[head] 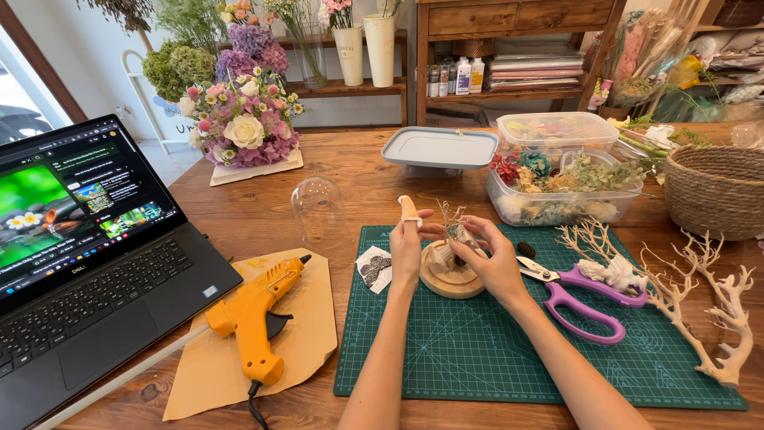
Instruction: The person assembles a small terrarium by applying hot glue to a wooden base and attaching decorative branches and a pinecone. They repeatedly position a glass dome over the arrangement to check fit, then trim a branch with scissors and continue gluing additional pieces.
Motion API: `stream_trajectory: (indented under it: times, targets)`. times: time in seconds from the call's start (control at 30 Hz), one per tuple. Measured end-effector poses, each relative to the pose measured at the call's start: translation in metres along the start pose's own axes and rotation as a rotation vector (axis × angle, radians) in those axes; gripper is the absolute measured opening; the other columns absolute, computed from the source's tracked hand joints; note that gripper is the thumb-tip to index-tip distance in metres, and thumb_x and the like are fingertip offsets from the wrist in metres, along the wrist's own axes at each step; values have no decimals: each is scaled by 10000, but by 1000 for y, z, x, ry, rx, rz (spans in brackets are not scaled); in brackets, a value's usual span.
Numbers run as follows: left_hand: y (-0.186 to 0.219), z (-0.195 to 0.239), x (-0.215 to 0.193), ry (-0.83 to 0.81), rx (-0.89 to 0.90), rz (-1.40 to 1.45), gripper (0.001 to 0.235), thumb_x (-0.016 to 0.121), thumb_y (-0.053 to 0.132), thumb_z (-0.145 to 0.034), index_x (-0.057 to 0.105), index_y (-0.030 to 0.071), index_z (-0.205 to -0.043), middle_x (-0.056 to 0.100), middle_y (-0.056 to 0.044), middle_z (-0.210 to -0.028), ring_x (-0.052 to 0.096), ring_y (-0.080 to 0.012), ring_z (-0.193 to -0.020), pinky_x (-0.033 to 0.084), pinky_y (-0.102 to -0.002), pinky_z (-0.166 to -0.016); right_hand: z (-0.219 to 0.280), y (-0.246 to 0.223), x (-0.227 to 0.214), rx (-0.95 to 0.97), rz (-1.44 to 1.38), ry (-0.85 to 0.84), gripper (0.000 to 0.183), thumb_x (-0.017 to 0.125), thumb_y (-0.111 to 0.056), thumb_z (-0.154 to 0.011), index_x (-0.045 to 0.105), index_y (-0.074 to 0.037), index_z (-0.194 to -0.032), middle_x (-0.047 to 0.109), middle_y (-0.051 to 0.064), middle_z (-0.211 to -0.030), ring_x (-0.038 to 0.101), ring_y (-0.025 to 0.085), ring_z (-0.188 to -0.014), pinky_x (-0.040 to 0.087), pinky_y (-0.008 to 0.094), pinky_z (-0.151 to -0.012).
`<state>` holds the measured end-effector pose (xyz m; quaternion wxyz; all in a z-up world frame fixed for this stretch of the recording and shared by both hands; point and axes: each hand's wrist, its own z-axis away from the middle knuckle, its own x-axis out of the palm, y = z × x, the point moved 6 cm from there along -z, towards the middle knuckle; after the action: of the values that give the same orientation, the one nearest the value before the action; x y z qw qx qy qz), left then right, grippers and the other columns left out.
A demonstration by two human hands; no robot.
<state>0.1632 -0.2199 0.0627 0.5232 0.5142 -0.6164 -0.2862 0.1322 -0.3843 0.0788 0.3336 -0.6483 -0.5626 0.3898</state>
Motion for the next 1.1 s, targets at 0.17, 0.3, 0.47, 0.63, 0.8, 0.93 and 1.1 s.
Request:
stream_trajectory:
  times: [0.17,0.3,0.47,0.63,0.8,0.93,1.1]
  targets:
    - [16,-4,-9,39,71,-133,675,301,567,-1065,681,17,-1157,742,-213,-893,756,-281,-807,531,-450,-942,3,-15,2,2,-23,-7,539,782,-206,-848,615,-72,-1343,652,218,-1268,534,340,-1317,419,470,-1065]
    - [74,-25,-27,190,244,-155,491,389,407,-1052,706,31,-1058,718,-120,-857,708,-211,-800,555,-343,-816,-7,-3,-12,87,-208,72,463,477,-389,-1029,623,-68,-1329,677,158,-1228,597,254,-1217,458,425,-1025]
    - [147,-85,-68,223,449,-522,396,466,414,-1007,700,109,-911,671,-115,-813,677,-253,-829,517,-401,-807,-24,25,-33,207,-341,102,682,258,-547,-1069,573,-23,-1369,660,174,-1250,599,275,-1192,467,417,-976]
    - [136,-152,-145,137,253,-1400,425,497,612,-861,694,291,-1057,727,33,-1028,677,-257,-1047,425,-464,-914,-24,49,-41,293,-314,63,688,270,-564,-1073,600,-26,-1345,684,187,-1227,624,313,-1189,496,461,-966]
    - [129,-131,-151,115,107,-1421,581,505,624,-859,587,211,-1260,575,-74,-1347,574,-326,-1254,314,-595,-1066,-25,42,-33,297,-299,69,639,304,-526,-1081,615,-23,-1325,699,193,-1209,632,320,-1189,504,458,-963]
    - [119,-117,-148,59,-23,-1514,751,485,744,-817,536,180,-1311,561,-116,-1358,545,-337,-1291,340,-634,-1056,-20,27,-28,286,-249,82,631,300,-501,-1087,631,-15,-1318,700,202,-1213,623,325,-1211,493,455,-986]
    - [148,-73,-120,12,-75,-1443,896,669,665,-718,468,109,-1391,506,-182,-1431,515,-380,-1330,398,-557,-1093,-17,41,-33,292,-268,126,624,308,-490,-1092,643,-3,-1293,711,197,-1163,643,307,-1145,517,440,-948]
